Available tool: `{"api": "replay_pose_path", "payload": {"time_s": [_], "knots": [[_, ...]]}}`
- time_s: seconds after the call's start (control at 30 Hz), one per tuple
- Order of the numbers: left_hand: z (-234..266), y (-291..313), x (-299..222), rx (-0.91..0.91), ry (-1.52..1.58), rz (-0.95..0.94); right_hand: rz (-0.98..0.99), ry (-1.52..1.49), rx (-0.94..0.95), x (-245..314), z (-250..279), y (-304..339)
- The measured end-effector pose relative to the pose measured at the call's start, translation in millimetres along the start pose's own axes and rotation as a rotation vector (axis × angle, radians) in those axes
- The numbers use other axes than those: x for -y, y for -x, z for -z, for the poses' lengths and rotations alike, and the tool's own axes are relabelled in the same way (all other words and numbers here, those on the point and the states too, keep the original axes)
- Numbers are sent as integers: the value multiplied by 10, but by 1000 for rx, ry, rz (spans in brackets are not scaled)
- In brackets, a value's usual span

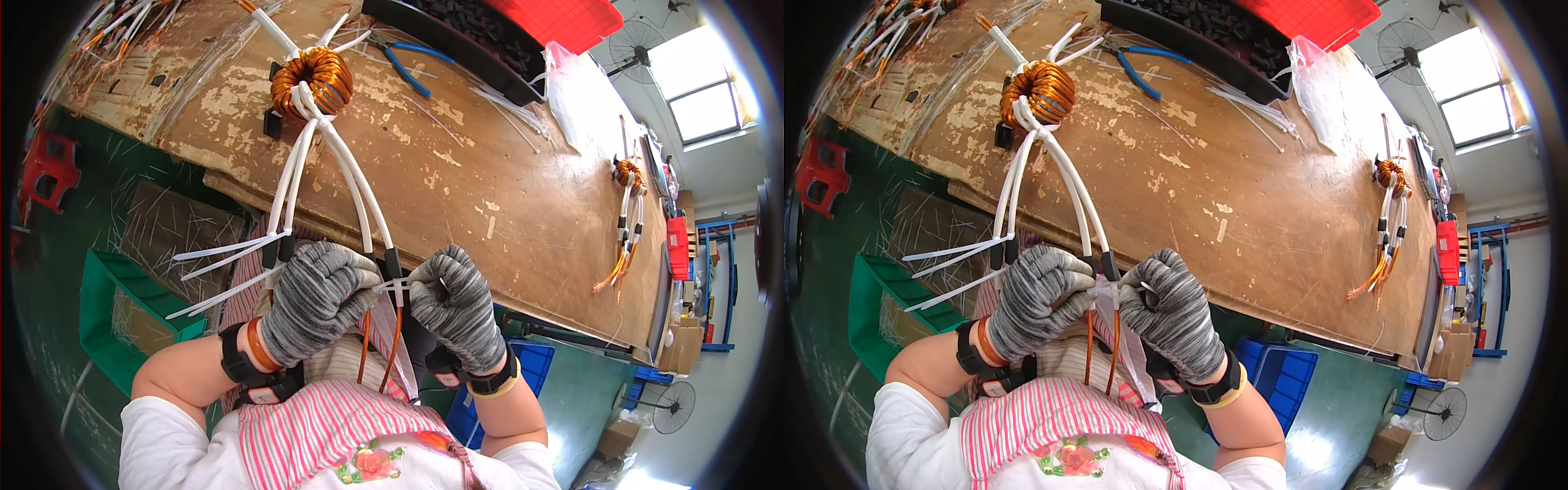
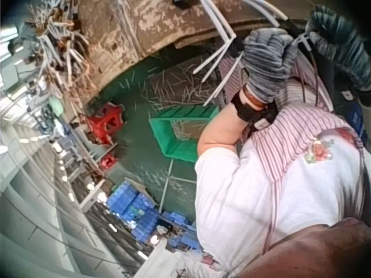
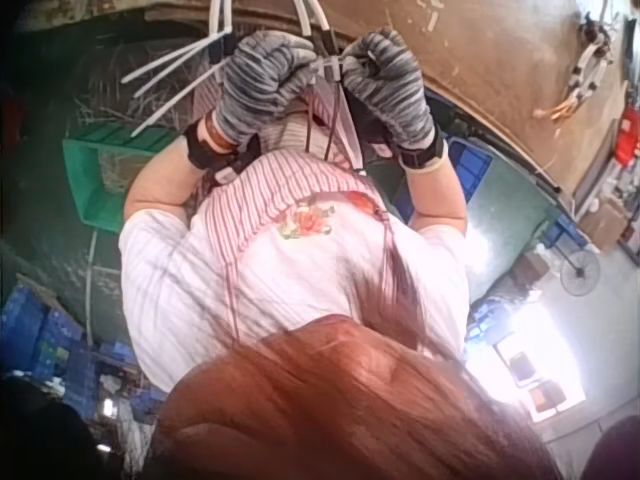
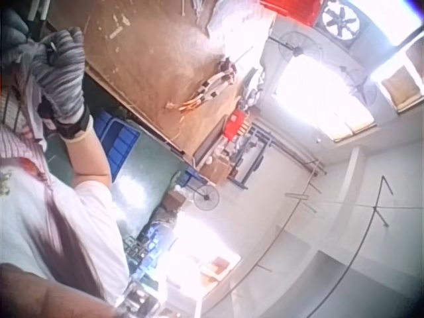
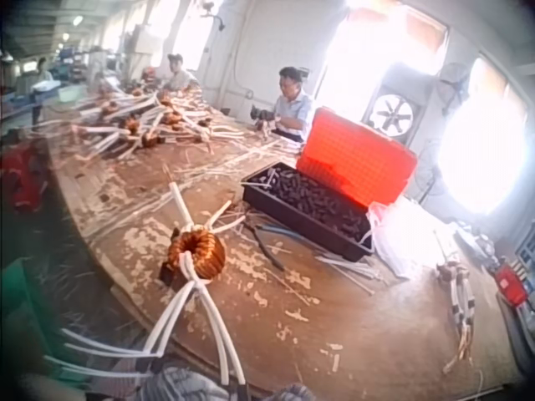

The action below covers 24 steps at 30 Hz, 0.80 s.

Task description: Bundling and securing copper wire coils using plastic zip ties and side cutters.

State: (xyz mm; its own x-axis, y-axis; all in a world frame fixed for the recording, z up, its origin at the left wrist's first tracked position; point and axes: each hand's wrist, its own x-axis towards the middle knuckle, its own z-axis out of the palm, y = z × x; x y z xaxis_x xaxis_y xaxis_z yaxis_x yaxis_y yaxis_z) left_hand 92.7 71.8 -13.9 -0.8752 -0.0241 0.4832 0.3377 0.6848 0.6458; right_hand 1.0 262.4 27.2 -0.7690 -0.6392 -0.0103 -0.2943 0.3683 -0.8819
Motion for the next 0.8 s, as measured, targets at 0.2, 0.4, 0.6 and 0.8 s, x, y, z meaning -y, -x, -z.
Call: {"api": "replay_pose_path", "payload": {"time_s": [0.2, 0.4, 0.6, 0.8], "knots": [[-26, -7, -5, -34, 46, -8, 48, 10, -13, -37, -22, -28], [-30, 4, 12, -37, 41, -12, 11, -46, -5, -39, -21, -14], [-14, -41, -37, -46, 65, -35, 31, -92, 80, 10, -86, -17], [21, -97, -65, -34, 35, -93, -14, -279, 73, 16, -130, 44]]}}
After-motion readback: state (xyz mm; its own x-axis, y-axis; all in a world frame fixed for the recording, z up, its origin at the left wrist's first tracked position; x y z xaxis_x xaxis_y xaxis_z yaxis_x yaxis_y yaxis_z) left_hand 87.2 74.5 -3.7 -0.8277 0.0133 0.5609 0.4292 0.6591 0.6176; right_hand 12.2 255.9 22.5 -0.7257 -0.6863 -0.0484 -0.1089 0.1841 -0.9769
